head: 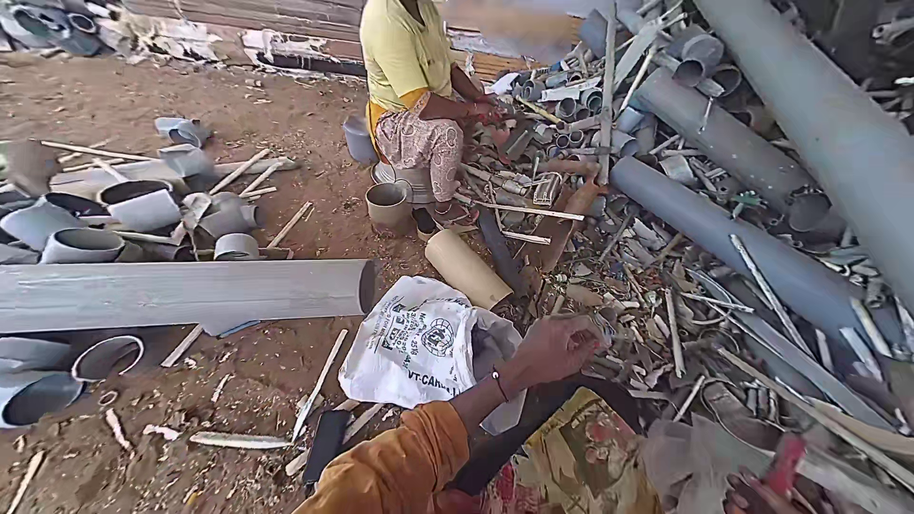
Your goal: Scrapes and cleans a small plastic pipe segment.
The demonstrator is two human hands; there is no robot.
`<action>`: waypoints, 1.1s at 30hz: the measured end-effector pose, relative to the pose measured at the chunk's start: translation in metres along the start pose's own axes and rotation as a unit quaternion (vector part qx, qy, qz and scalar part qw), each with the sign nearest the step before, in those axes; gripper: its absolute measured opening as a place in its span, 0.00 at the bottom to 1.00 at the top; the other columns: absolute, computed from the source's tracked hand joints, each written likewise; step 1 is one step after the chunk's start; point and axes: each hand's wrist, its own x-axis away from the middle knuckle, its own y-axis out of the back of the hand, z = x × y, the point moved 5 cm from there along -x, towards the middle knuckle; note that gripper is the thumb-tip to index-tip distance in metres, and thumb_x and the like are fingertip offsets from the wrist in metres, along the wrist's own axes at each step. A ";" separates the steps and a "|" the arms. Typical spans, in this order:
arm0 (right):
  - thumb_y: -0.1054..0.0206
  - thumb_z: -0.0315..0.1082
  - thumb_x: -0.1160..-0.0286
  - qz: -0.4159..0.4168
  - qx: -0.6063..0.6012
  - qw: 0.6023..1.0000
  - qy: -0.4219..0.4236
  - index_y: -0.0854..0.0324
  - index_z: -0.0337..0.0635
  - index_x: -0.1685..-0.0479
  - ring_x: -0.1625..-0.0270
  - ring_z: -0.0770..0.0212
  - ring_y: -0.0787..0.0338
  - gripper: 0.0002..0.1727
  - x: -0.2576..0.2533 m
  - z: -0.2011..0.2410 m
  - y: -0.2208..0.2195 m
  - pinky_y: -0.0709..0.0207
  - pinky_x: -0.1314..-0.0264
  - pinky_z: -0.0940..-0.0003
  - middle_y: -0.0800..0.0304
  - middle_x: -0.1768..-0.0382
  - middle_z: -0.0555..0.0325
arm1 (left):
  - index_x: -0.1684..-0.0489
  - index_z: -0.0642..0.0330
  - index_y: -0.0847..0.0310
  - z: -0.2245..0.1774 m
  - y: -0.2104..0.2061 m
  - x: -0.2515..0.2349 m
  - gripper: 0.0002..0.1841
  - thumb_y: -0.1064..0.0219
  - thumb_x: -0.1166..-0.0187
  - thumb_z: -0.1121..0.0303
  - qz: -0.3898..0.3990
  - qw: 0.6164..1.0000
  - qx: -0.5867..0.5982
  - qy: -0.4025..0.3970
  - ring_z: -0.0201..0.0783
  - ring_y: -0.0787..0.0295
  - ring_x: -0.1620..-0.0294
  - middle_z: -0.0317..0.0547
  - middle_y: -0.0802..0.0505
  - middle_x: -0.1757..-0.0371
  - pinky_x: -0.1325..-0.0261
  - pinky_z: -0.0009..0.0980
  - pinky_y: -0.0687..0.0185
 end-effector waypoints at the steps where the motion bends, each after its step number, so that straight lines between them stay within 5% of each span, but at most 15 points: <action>1: 0.58 0.31 0.06 -0.015 -0.087 0.996 0.034 0.30 0.43 0.47 0.79 0.75 0.18 0.11 -0.021 -0.008 0.024 0.22 0.75 0.82 0.16 0.72 0.65 | 0.45 0.64 0.11 -0.017 -0.010 -0.015 0.13 0.36 0.18 0.68 -0.008 0.999 0.035 -0.012 0.40 0.08 0.48 0.51 0.06 0.47 0.38 0.39 0.15; 3: 0.53 0.33 0.09 -0.053 -0.201 0.975 0.079 0.30 0.47 0.50 0.84 0.73 0.20 0.06 -0.047 -0.022 0.064 0.23 0.83 0.79 0.18 0.76 0.66 | 0.47 0.61 0.11 -0.051 -0.036 -0.045 0.10 0.33 0.18 0.69 0.004 0.994 0.106 -0.028 0.32 0.09 0.56 0.44 0.06 0.51 0.49 0.33 0.12; 5: 0.49 0.32 0.11 -0.092 -0.191 0.976 0.055 0.35 0.47 0.40 0.85 0.71 0.25 0.08 -0.051 -0.034 0.086 0.26 0.85 0.75 0.24 0.76 0.64 | 0.48 0.58 0.13 -0.076 -0.071 -0.072 0.08 0.33 0.18 0.68 0.034 0.984 0.163 -0.063 0.27 0.11 0.66 0.39 0.07 0.56 0.63 0.26 0.13; 8: 0.47 0.31 0.09 -0.050 0.005 0.999 -0.007 0.40 0.47 0.19 0.86 0.69 0.27 0.22 -0.044 -0.048 0.093 0.29 0.87 0.76 0.27 0.75 0.60 | 0.45 0.59 0.16 -0.099 -0.135 -0.105 0.10 0.36 0.17 0.68 0.143 0.960 0.231 -0.069 0.29 0.11 0.61 0.39 0.08 0.56 0.55 0.29 0.12; 10: 0.41 0.31 0.11 0.028 0.232 0.972 -0.005 0.40 0.47 0.12 0.78 0.68 0.23 0.29 -0.036 -0.052 0.096 0.27 0.77 0.73 0.19 0.65 0.55 | 0.42 0.60 0.16 -0.097 -0.180 -0.116 0.11 0.37 0.16 0.68 0.217 0.949 0.225 -0.047 0.31 0.12 0.60 0.43 0.08 0.53 0.55 0.31 0.15; 12: 0.38 0.32 0.15 0.110 0.416 0.903 -0.004 0.34 0.47 0.14 0.64 0.58 0.18 0.29 -0.031 -0.062 0.094 0.23 0.59 0.60 0.15 0.54 0.46 | 0.43 0.60 0.14 -0.080 -0.217 -0.118 0.11 0.36 0.15 0.67 0.258 0.952 0.162 -0.038 0.38 0.11 0.57 0.46 0.07 0.52 0.51 0.40 0.17; 14: 0.40 0.33 0.13 0.176 0.499 0.847 -0.045 0.28 0.46 0.17 0.44 0.44 0.13 0.26 -0.031 -0.080 0.087 0.24 0.38 0.44 0.14 0.40 0.36 | 0.46 0.59 0.13 -0.050 -0.246 -0.119 0.11 0.36 0.16 0.66 0.286 0.955 0.074 -0.024 0.45 0.10 0.53 0.48 0.06 0.53 0.47 0.50 0.17; 16: 0.42 0.33 0.12 0.186 0.536 0.817 -0.104 0.27 0.41 0.19 0.33 0.39 0.15 0.24 -0.037 -0.103 0.083 0.28 0.30 0.40 0.15 0.35 0.33 | 0.46 0.57 0.12 -0.037 -0.262 -0.121 0.11 0.37 0.17 0.66 0.336 0.942 -0.021 -0.003 0.49 0.10 0.44 0.49 0.06 0.50 0.39 0.56 0.21; 22: 0.38 0.37 0.16 -0.089 0.577 0.792 -0.179 0.41 0.30 0.15 0.31 0.33 0.15 0.33 -0.077 -0.111 0.135 0.23 0.31 0.38 0.19 0.31 0.28 | 0.49 0.55 0.12 -0.041 -0.272 -0.123 0.10 0.36 0.17 0.63 0.312 0.949 0.011 0.028 0.47 0.11 0.53 0.46 0.07 0.57 0.49 0.54 0.19; 25: 0.39 0.36 0.16 -0.109 0.574 0.789 -0.190 0.38 0.29 0.16 0.26 0.33 0.19 0.32 -0.083 -0.103 0.151 0.26 0.27 0.36 0.22 0.28 0.27 | 0.52 0.56 0.11 -0.047 -0.276 -0.115 0.08 0.34 0.18 0.65 0.303 0.953 0.000 0.013 0.51 0.10 0.53 0.49 0.07 0.57 0.53 0.57 0.20; 28: 0.42 0.34 0.13 -0.046 0.546 0.817 -0.178 0.32 0.35 0.20 0.33 0.35 0.15 0.25 -0.085 -0.088 0.122 0.24 0.34 0.38 0.21 0.32 0.28 | 0.50 0.54 0.12 -0.049 -0.283 -0.117 0.09 0.35 0.17 0.63 0.331 0.943 -0.001 0.023 0.48 0.09 0.50 0.46 0.06 0.55 0.49 0.54 0.17; 31: 0.48 0.36 0.07 0.008 0.465 0.867 -0.178 0.35 0.42 0.19 0.63 0.53 0.11 0.22 -0.101 -0.089 0.090 0.16 0.58 0.56 0.15 0.52 0.42 | 0.47 0.54 0.12 -0.048 -0.281 -0.118 0.10 0.35 0.16 0.63 0.346 0.937 -0.001 0.036 0.47 0.10 0.46 0.46 0.06 0.51 0.43 0.54 0.19; 33: 0.49 0.37 0.07 0.007 0.443 0.871 -0.213 0.34 0.41 0.24 0.71 0.59 0.14 0.19 -0.119 -0.098 0.088 0.18 0.65 0.62 0.18 0.60 0.48 | 0.47 0.54 0.12 -0.047 -0.281 -0.116 0.10 0.36 0.16 0.62 0.350 0.936 -0.004 0.036 0.47 0.10 0.45 0.46 0.06 0.50 0.43 0.54 0.19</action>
